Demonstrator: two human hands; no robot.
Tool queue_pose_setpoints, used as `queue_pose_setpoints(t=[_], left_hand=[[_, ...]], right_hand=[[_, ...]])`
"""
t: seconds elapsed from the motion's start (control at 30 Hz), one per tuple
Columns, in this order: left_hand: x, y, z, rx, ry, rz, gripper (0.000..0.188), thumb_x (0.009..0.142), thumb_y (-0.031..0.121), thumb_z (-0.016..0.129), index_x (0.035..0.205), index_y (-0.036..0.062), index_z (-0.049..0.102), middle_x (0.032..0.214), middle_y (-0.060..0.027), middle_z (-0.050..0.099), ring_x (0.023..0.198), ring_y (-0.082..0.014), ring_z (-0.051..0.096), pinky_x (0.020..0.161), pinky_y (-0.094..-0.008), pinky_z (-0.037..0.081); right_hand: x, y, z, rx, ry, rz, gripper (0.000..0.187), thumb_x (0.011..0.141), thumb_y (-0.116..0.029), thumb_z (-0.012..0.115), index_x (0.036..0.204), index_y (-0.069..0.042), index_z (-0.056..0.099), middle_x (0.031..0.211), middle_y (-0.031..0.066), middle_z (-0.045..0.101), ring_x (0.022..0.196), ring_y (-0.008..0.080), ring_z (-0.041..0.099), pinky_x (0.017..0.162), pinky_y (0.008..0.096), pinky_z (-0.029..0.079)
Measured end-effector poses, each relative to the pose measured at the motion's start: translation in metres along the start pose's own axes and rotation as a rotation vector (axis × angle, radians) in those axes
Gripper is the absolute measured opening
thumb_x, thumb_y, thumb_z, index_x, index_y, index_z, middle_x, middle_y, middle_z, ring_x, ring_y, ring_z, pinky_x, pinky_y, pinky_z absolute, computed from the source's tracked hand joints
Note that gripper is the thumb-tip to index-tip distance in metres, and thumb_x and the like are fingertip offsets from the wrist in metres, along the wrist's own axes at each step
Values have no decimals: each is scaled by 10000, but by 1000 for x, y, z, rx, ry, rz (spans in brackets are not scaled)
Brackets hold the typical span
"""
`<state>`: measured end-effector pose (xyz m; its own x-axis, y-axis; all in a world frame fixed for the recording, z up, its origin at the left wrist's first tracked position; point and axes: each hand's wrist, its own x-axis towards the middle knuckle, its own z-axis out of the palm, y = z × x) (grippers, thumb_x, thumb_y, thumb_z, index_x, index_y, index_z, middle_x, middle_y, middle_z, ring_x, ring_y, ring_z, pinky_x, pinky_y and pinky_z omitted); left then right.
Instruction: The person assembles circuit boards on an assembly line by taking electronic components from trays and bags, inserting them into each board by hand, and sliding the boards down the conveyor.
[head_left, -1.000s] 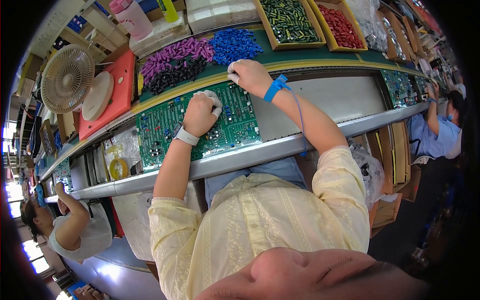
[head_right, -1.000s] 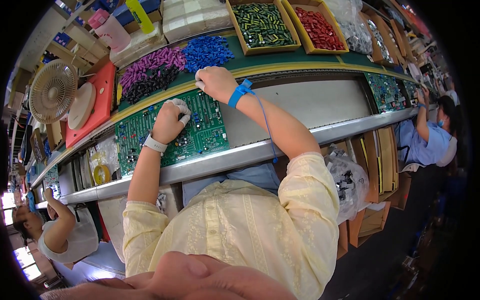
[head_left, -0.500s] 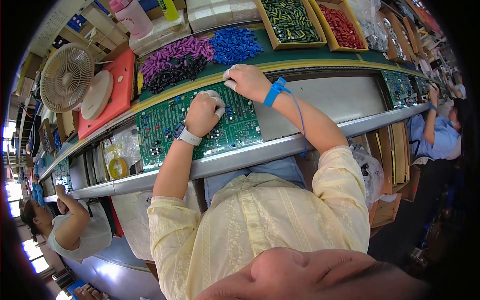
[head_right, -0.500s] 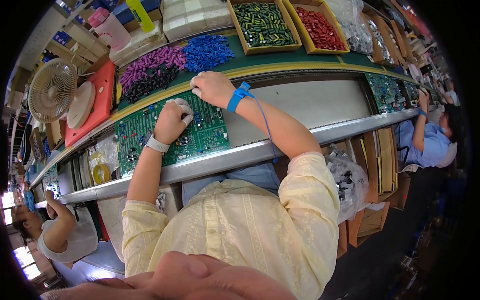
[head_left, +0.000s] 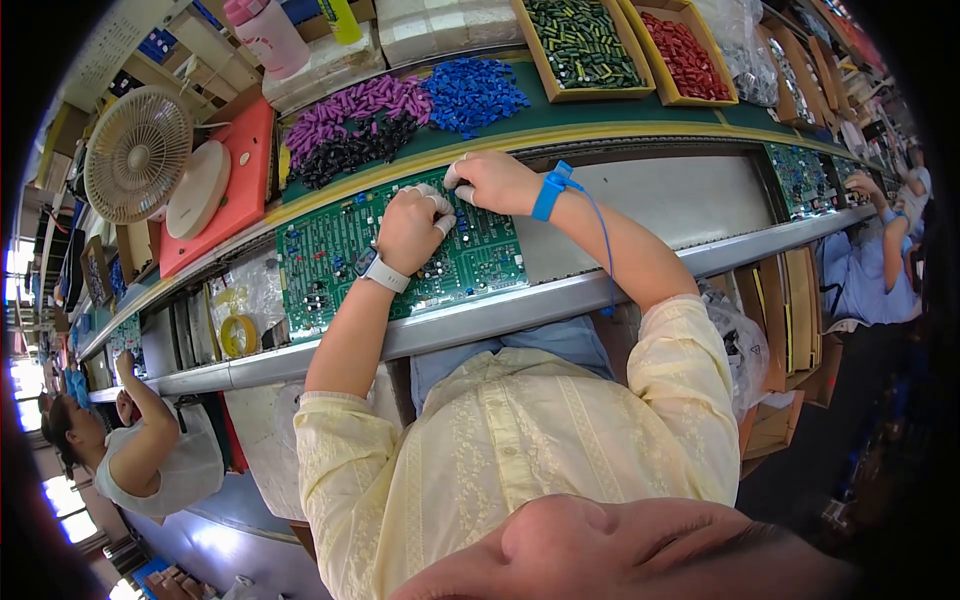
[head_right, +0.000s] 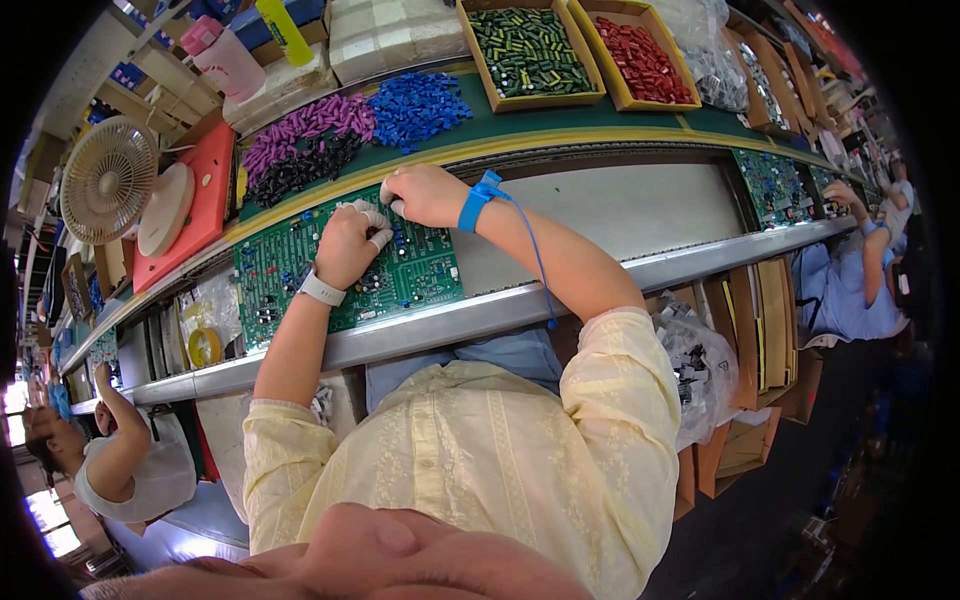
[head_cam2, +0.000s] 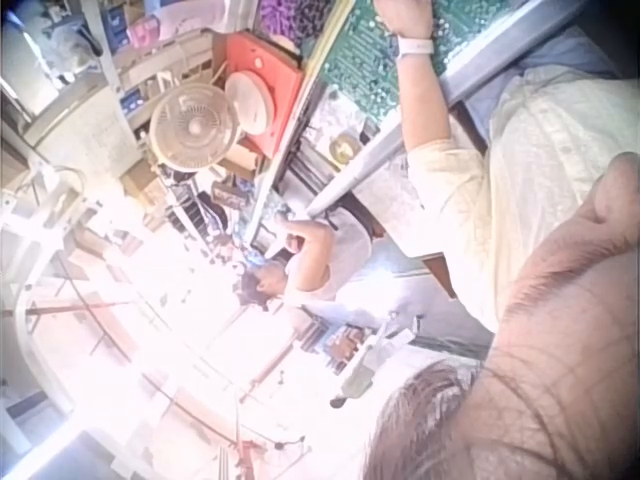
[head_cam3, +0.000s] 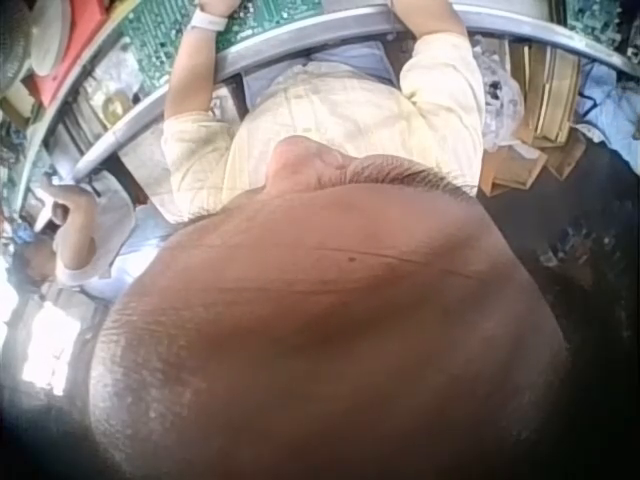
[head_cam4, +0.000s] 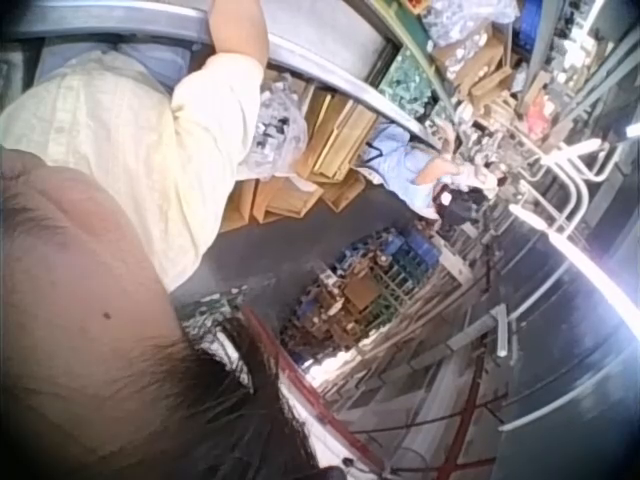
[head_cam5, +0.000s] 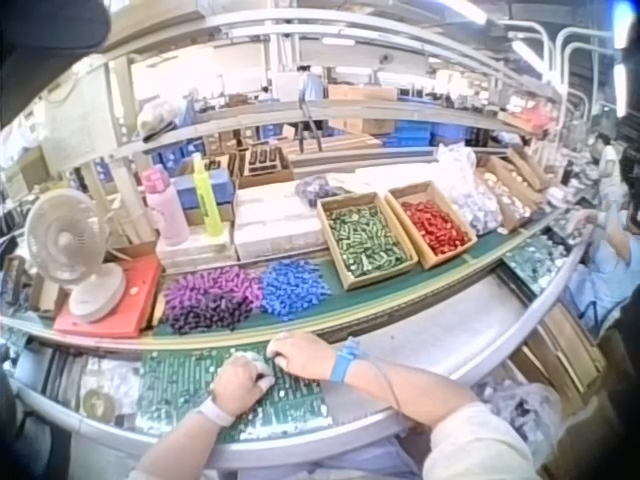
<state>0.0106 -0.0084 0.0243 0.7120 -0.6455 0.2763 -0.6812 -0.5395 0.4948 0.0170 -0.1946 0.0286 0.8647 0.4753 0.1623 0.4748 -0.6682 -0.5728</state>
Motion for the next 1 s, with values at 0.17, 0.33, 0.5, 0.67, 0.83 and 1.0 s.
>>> queue_pose_setpoints(t=[0.17,0.33,0.5,0.67,0.83,1.0], left_hand=[[-1,-1,-3,-40,-35,5,92,672,78,668,756,43,652,799,-98,606,777,-280,556,734,-371,423],[-1,-5,-17,-26,-60,76,165,708,58,635,869,46,670,842,-120,619,800,-272,575,741,-359,446],[30,-48,-42,-130,279,-201,168,772,116,584,909,82,675,880,-136,646,813,-293,617,725,-359,486],[88,-93,-63,265,56,-403,204,757,213,606,893,76,673,891,-173,641,821,-328,618,754,-390,488],[124,-91,-62,559,-198,-533,263,764,217,596,931,22,652,943,-206,626,895,-337,607,782,-394,491],[141,-82,-58,622,-328,-654,277,805,183,533,1013,25,627,1076,-196,591,979,-308,591,810,-398,489]], right_hand=[[-1,-1,-2,3,-28,-19,172,724,-107,568,866,-41,636,868,152,620,856,323,577,771,414,450],[0,-3,-1,17,-72,-12,167,721,-113,575,859,-47,642,844,147,628,819,326,584,746,421,456],[2,2,7,48,-87,-62,156,729,-126,585,851,-56,651,826,138,635,807,309,593,731,416,464],[2,2,8,52,-110,-42,148,740,-130,585,851,-61,655,842,132,634,812,304,595,736,412,467],[-1,4,6,84,-126,-33,145,756,-137,588,864,-65,653,852,125,632,831,301,592,752,415,465],[-1,5,4,75,-131,-33,148,761,-135,587,875,-65,650,862,120,631,845,297,589,764,412,462]])
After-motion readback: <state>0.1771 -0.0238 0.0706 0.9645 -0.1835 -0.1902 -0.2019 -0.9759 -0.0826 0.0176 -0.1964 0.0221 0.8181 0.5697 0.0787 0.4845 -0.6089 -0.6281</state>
